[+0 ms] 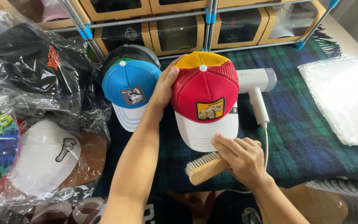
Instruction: The person is cleaning and shaping a trucker cap using a handheld steamer and a wooden brush.
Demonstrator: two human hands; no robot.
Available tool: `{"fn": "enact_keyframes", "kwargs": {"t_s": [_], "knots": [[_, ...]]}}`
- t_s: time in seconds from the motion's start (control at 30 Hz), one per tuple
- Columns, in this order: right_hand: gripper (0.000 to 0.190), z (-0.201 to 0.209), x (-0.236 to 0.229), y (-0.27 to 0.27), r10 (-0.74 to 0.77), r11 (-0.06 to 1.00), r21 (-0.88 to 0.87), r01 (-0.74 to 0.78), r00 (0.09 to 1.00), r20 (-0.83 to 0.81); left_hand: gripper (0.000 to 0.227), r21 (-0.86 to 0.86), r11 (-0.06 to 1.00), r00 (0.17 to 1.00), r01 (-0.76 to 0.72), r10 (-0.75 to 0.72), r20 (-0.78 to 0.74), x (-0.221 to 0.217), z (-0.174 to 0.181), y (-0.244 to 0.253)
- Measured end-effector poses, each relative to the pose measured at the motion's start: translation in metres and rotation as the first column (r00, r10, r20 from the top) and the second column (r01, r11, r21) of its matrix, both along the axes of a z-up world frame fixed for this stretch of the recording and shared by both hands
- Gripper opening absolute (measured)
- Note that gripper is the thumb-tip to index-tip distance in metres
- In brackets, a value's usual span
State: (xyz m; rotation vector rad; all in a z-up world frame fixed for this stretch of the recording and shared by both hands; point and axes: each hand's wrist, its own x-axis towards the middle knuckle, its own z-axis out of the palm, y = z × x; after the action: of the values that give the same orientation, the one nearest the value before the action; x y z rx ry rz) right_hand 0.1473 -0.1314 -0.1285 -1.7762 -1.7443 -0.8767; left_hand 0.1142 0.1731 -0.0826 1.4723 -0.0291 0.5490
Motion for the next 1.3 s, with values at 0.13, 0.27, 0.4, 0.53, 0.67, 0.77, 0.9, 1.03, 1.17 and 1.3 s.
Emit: {"fn": "enact_keyframes", "kwargs": {"t_s": [0.13,0.27,0.4,0.53,0.67,0.77,0.9,1.03,1.17,1.3], "knots": [[0.026,0.012,0.036,-0.018,0.107,0.994,0.063,-0.093,0.951,-0.29,0.084,0.038,0.999,0.991,0.011,-0.006,-0.134,-0.007,0.025,-0.006],[0.079,0.031,0.097,-0.045,-0.665,0.675,-0.295,0.676,0.385,-0.641,0.081,0.151,0.988,0.986,-0.032,0.057,-0.16,-0.007,0.027,-0.001],[0.057,-0.002,0.173,-0.071,-0.81,0.472,-0.491,0.732,0.139,-0.57,0.103,0.455,0.884,0.987,-0.106,0.15,-0.062,0.001,0.056,-0.005],[0.06,-0.057,0.208,-0.082,-0.888,0.438,-0.463,0.771,0.292,-0.354,0.095,0.698,0.715,0.943,0.032,0.209,-0.257,0.016,0.096,-0.02],[0.045,-0.05,0.19,-0.056,-0.835,0.535,-0.202,0.821,0.476,-0.277,0.095,0.731,0.645,0.857,0.221,0.229,-0.461,0.029,0.111,-0.02],[0.06,-0.001,0.167,-0.014,-0.821,0.572,-0.536,0.621,0.432,-0.375,0.096,0.677,0.677,0.803,0.289,0.214,-0.556,0.029,0.118,-0.019],[0.05,-0.026,0.194,0.017,-0.683,0.724,-0.606,0.331,0.22,-0.696,0.083,0.454,0.885,0.871,0.104,0.14,-0.472,0.02,0.1,-0.019],[0.044,-0.038,0.199,0.023,-0.641,0.751,-0.583,0.309,0.13,-0.756,0.074,0.367,0.93,0.973,-0.006,0.09,-0.212,0.005,0.055,-0.009],[0.026,-0.047,0.203,0.004,-0.132,0.97,-0.144,0.194,-0.075,-0.988,0.06,0.204,0.973,0.992,-0.108,0.091,0.09,-0.011,0.004,-0.022],[0.035,-0.016,0.189,-0.01,0.098,0.979,0.103,0.178,0.035,-0.995,0.07,-0.197,0.978,0.996,-0.066,0.053,-0.07,0.002,-0.046,0.004]]}}
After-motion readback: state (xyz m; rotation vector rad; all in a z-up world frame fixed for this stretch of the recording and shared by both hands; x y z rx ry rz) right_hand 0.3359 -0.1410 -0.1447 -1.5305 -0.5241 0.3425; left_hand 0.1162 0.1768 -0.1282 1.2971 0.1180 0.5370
